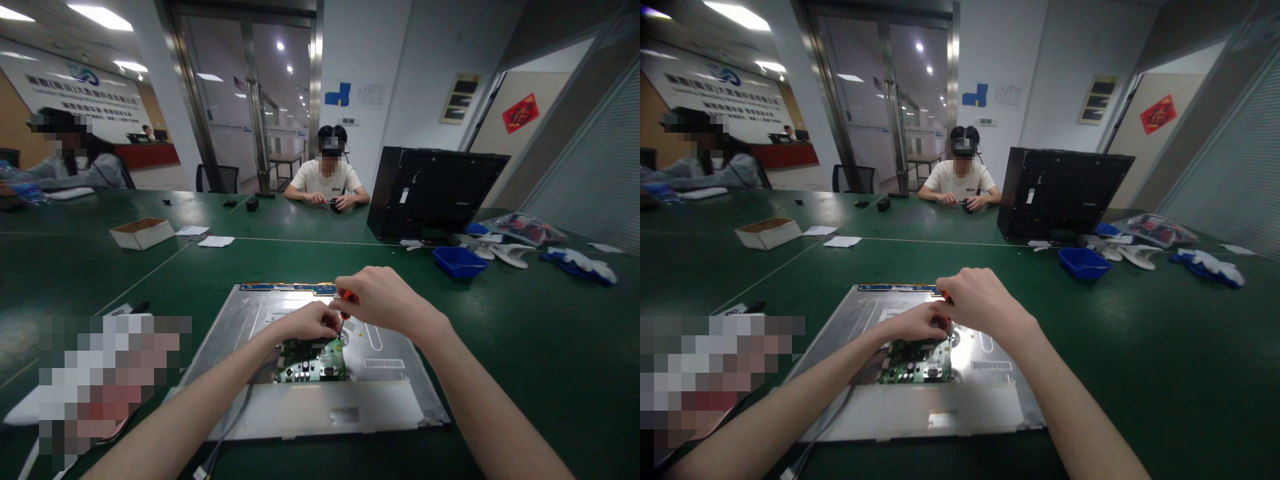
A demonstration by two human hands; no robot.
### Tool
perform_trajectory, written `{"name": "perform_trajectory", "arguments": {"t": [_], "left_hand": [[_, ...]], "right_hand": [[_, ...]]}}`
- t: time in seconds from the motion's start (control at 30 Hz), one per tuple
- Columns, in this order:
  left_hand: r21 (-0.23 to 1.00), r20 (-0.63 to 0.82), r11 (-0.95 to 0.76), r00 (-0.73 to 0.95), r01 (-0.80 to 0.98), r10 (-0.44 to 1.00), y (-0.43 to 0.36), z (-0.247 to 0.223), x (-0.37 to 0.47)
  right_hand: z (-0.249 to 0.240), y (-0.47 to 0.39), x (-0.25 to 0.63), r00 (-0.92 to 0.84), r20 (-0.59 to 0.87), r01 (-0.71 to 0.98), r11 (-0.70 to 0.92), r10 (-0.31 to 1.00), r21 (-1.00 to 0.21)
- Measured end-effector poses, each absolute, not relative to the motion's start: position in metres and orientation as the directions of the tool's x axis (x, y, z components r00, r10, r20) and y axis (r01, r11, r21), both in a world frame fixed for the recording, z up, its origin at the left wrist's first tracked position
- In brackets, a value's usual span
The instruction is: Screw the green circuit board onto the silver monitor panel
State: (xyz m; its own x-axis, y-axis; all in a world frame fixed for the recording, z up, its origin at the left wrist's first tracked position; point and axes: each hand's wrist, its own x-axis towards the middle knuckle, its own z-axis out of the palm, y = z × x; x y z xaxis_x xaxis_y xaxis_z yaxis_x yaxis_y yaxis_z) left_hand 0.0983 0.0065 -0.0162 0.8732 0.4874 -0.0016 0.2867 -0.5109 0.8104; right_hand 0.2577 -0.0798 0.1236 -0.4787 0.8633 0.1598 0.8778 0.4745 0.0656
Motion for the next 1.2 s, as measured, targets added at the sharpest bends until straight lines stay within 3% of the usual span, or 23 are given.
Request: {"name": "perform_trajectory", "arguments": {"t": [0.27, 0.5, 0.8, 1.2], "left_hand": [[0.770, 0.017, -0.561, 0.870, 0.303, 0.493, 0.0074, -0.0151, 0.0979], [0.784, -0.010, -0.534, 0.868, 0.315, 0.497, 0.0072, -0.0165, 0.0980], [0.787, 0.007, -0.542, 0.874, 0.295, 0.486, 0.0075, -0.0159, 0.0978], [0.799, 0.012, -0.531, 0.875, 0.282, 0.484, 0.0077, -0.0173, 0.0980]], "right_hand": [[0.1263, -0.0871, 0.2588, -0.525, 0.149, 0.841, 0.538, 0.838, -0.065], [0.1237, -0.0783, 0.2612, -0.454, 0.169, 0.891, 0.450, 0.875, 0.064], [0.1250, -0.0869, 0.2623, -0.533, 0.159, 0.834, 0.548, 0.831, -0.065], [0.1213, -0.0811, 0.2616, -0.467, 0.180, 0.883, 0.466, 0.866, 0.047]]}}
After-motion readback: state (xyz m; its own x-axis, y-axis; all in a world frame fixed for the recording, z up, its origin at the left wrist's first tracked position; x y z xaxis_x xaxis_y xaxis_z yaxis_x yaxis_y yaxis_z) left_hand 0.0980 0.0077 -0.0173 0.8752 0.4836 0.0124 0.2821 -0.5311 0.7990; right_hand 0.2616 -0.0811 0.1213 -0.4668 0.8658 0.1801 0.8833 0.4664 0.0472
